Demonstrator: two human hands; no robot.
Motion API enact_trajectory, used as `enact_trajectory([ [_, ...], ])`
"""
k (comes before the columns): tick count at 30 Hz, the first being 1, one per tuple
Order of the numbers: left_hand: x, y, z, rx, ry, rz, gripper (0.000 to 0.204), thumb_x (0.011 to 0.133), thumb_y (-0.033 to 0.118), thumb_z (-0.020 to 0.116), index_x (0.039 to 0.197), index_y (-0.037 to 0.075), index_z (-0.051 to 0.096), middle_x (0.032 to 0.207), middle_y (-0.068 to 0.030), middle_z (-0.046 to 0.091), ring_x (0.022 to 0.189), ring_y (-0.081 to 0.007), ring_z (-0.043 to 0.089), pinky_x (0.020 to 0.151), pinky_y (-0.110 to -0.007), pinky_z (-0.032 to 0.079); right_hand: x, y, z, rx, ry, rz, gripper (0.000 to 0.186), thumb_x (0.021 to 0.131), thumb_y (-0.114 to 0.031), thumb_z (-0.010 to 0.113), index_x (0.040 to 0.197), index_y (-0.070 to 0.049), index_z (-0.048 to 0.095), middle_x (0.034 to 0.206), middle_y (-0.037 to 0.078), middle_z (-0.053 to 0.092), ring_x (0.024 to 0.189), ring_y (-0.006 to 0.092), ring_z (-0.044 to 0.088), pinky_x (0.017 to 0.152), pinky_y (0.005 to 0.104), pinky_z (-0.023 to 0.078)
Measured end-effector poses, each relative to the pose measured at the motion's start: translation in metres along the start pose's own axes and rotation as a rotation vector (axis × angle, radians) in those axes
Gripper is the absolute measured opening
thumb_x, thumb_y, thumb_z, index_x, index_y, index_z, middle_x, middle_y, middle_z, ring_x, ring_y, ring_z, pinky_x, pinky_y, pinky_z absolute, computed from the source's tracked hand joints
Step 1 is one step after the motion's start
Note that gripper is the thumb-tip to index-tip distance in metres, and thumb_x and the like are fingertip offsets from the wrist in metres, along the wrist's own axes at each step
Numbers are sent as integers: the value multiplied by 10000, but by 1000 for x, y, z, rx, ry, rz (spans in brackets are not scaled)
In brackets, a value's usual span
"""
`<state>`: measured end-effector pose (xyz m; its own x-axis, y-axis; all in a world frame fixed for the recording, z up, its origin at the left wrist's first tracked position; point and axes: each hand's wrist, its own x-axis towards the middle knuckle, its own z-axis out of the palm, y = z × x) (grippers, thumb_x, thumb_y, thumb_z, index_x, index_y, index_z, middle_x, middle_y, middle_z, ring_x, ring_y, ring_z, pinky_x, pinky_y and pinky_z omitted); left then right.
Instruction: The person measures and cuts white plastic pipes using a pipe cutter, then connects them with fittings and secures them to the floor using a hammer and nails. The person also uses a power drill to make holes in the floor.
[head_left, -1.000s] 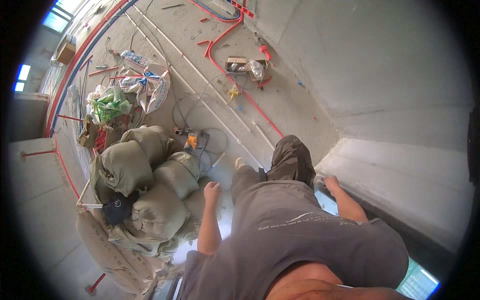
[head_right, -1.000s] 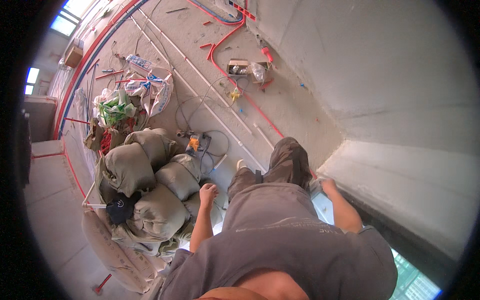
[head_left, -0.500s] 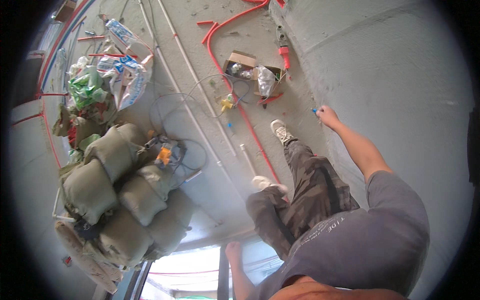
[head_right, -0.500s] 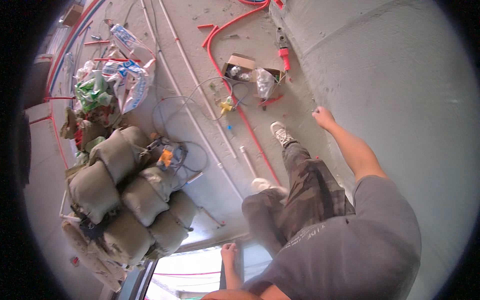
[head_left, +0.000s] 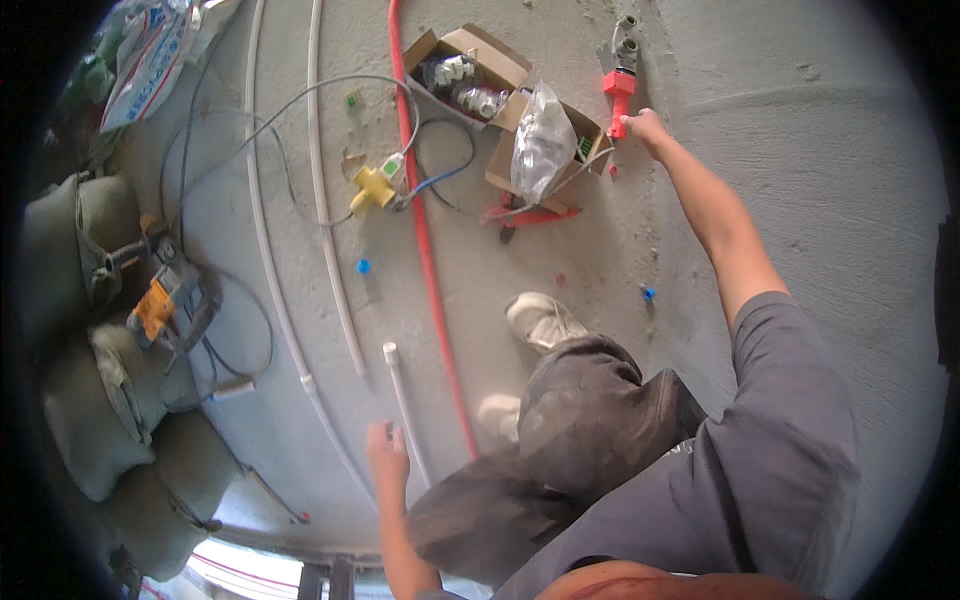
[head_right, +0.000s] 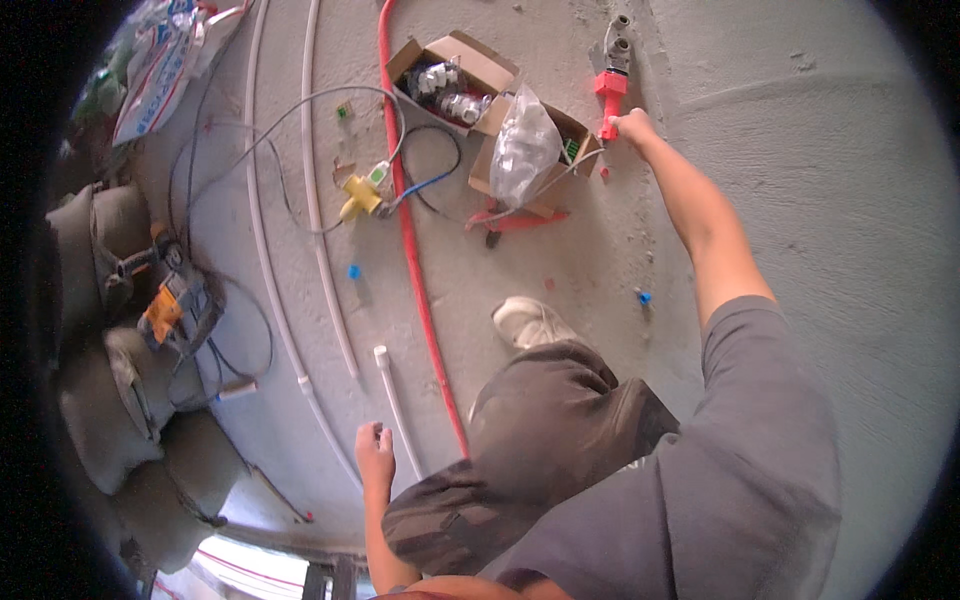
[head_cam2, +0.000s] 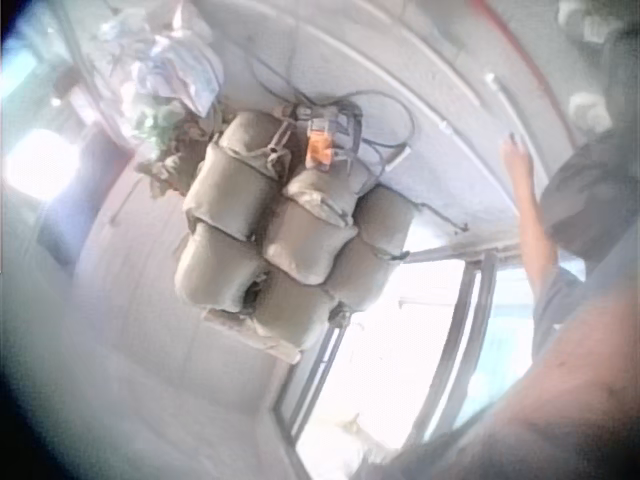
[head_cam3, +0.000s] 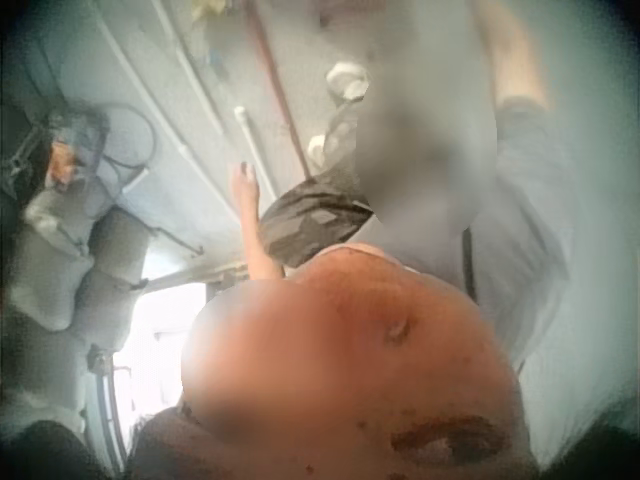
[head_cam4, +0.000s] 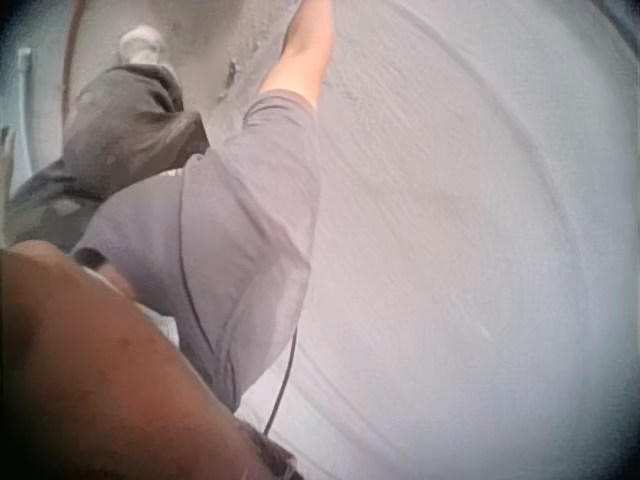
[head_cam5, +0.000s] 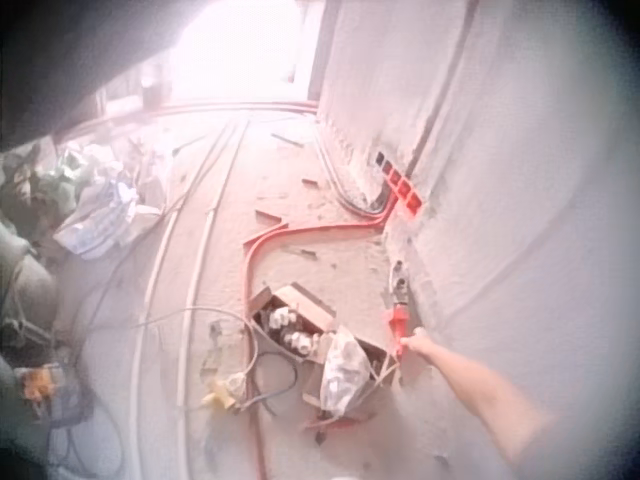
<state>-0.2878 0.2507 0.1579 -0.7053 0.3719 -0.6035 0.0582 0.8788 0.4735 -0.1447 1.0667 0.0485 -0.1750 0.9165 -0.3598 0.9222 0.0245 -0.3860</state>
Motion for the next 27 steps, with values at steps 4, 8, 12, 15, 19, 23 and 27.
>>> enact_trajectory([
  [4,52,-12,12,141,-3,96,233,972,114,718,1162,-13,671,1131,-206,679,956,-357,714,849,-448,571,58,6,41,398,-67,160,425,814,-242,861,1052,90,745,1068,236,758,953,332,768,869,458,584],
  [8,75,-19,3,231,68,121,261,960,103,726,1185,-14,665,1147,-207,683,974,-366,713,856,-440,579,74,-2,51,362,94,82,388,743,-185,811,1042,56,755,1024,211,772,944,312,770,808,453,595],
  [12,30,-23,-4,115,224,111,242,958,103,719,1164,-18,678,1128,-193,693,958,-368,713,851,-441,574,45,-29,25,268,300,-98,404,730,-192,810,1049,41,727,998,215,769,947,328,763,820,449,596],
  [15,-16,-25,-8,217,187,72,220,950,100,723,1133,-19,692,1094,-203,699,959,-369,709,841,-441,571,-8,-62,-2,193,551,-457,366,826,-213,843,1065,6,672,1030,167,750,867,306,731,798,422,586],
  [19,-25,-13,-8,163,291,133,184,916,130,756,1003,-23,699,939,-199,692,871,-345,694,792,-445,546,-101,-141,-50,792,-604,-778,269,882,-170,848,1061,-36,698,957,22,693,799,121,678,647,299,566],
  [23,2,19,3,17,528,262,194,938,150,733,888,-28,674,865,-202,665,808,-372,657,732,-455,518,-226,-199,-14,683,-730,-968,185,817,-50,771,973,-47,673,796,-16,630,649,88,616,574,284,503],
  [27,-15,42,14,19,787,170,450,1038,275,706,749,-8,510,726,-154,553,656,-305,521,623,-429,431,-330,-178,44,454,-774,-1077,307,819,-66,775,1096,-4,656,882,39,669,752,128,655,669,345,555],
])
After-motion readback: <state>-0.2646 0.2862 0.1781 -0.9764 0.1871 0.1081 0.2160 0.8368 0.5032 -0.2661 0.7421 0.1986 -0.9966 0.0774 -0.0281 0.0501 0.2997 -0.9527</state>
